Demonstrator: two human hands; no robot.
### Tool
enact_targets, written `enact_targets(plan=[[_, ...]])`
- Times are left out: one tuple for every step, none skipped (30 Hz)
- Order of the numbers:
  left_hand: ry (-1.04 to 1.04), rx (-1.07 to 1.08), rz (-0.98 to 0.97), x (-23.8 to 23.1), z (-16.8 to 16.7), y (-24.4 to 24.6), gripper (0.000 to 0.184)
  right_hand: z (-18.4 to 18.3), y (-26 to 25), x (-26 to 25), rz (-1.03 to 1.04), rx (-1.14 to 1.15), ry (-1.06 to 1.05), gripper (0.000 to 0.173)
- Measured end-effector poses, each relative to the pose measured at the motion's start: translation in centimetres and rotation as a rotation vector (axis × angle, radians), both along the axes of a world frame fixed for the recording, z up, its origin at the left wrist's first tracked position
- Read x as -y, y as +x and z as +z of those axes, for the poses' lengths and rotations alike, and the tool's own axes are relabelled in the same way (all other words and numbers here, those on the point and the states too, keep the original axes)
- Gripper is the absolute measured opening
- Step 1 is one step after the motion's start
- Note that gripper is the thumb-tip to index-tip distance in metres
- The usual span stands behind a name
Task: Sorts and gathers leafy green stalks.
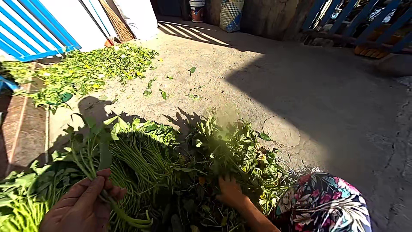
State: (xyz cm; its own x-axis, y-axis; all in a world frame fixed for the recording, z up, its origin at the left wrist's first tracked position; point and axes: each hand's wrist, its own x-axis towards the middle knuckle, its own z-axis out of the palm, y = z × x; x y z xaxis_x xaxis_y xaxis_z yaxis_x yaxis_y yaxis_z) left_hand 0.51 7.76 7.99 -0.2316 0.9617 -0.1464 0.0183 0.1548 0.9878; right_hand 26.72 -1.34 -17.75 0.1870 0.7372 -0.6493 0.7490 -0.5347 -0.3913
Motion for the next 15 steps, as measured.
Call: enact_targets(plan=[[-0.002,-0.002,0.006,0.0,0.0,-0.1,0.019,-0.3,-0.7,0.3,0.131,-0.079,-0.054,0.07],[-0.004,-0.004,0.012,-0.1,-0.1,-0.2,0.019,-0.2,-1.2,0.2,0.245,-0.13,-0.093,0.056],[-0.005,-0.003,0.015,-0.1,-0.1,-0.4,0.019,0.2,-1.3,0.0,0.322,-0.16,-0.105,0.046],[-0.003,0.002,0.015,-0.2,-0.2,-0.6,0.019,1.0,-1.1,-0.3,0.348,-0.169,-0.085,0.041],[0.006,0.014,0.017,-0.2,-0.3,-0.9,0.019,1.9,-0.7,-0.7,0.31,-0.156,-0.049,0.038],[0.011,0.024,0.021,-0.3,-0.3,-1.1,0.02,2.7,-0.2,-1.2,0.217,-0.112,0.003,0.038],[0.019,0.036,0.027,-0.4,-0.4,-1.3,0.02,3.3,0.4,-1.8,0.087,-0.05,0.08,0.037],[0.025,0.046,0.028,-0.5,-0.5,-1.5,0.02,3.4,1.2,-2.4,-0.059,0.011,0.184,0.037],[0.035,0.059,0.029,-0.5,-0.6,-1.6,0.019,2.9,2.0,-3.1,-0.216,0.074,0.31,0.037],[0.042,0.068,0.028,-0.6,-0.7,-1.8,0.019,2.1,2.7,-3.9,-0.353,0.132,0.417,0.035],[0.049,0.076,0.029,-0.6,-0.7,-1.8,0.018,1.3,3.5,-4.8,-0.44,0.162,0.464,0.032],[0.052,0.079,0.031,-0.6,-0.7,-1.8,0.018,0.6,4.3,-5.5,-0.46,0.171,0.434,0.031],[0.048,0.078,0.03,-0.5,-0.6,-1.6,0.018,-0.3,4.9,-6.1,-0.417,0.161,0.344,0.034],[0.041,0.075,0.025,-0.4,-0.5,-1.4,0.018,-1.3,5.4,-6.5,-0.315,0.156,0.229,0.04],[0.032,0.073,0.025,-0.3,-0.4,-1.2,0.017,-2.3,5.8,-6.9,-0.198,0.163,0.146,0.043]])
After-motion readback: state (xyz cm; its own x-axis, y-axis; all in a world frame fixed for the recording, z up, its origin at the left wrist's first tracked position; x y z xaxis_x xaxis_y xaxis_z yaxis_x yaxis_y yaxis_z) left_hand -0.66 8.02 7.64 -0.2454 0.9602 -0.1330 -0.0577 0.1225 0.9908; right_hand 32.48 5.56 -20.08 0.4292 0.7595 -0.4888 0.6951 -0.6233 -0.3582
